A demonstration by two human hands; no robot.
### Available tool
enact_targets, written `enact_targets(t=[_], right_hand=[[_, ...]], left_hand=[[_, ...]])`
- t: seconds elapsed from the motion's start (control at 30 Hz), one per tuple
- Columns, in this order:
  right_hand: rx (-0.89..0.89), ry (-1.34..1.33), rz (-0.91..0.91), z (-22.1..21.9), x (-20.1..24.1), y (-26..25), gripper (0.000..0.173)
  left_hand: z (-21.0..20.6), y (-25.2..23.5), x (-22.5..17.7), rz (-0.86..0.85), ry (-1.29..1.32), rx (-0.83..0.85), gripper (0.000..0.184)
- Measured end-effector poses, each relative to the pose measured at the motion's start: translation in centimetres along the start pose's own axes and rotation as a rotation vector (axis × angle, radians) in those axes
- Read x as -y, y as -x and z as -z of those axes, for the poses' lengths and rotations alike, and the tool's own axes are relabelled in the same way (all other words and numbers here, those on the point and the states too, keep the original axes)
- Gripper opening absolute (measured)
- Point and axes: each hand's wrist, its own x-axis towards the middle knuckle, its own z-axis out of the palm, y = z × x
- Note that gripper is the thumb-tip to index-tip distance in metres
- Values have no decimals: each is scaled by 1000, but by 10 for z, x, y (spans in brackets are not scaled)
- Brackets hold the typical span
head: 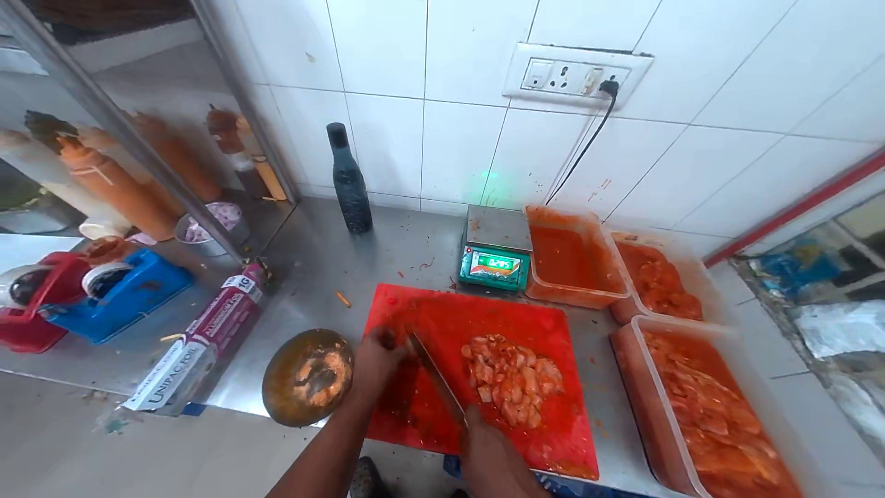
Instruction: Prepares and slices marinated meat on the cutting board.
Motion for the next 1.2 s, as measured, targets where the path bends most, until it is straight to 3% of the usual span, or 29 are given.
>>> enact_targets(t=[0.13, 0.37, 0.57, 0.77, 0.87, 1.0, 1.2], right_hand=[[6, -114, 43, 4, -23, 19, 40], [-167, 4, 30, 15, 46, -34, 37], [-89, 81, -14, 16, 14, -10, 39], [-93, 57, 44, 32, 37, -40, 38], [-38, 75, 32, 25, 6, -19, 45], [52, -69, 47, 14, -48, 13, 40], [-89, -322, -1, 4, -72, 21, 38]], left_hand=[[2, 5, 0, 2, 37, 27, 33], [1, -4, -22, 8, -173, 10, 37], [-2, -8, -21, 13, -149, -17, 34], [1, -8, -26, -21, -233, -4, 35], [7, -9, -25, -28, -294, 9, 32], [7, -5, -24, -102, -332, -12, 27], [4, 5, -10, -258, -422, 50, 30]])
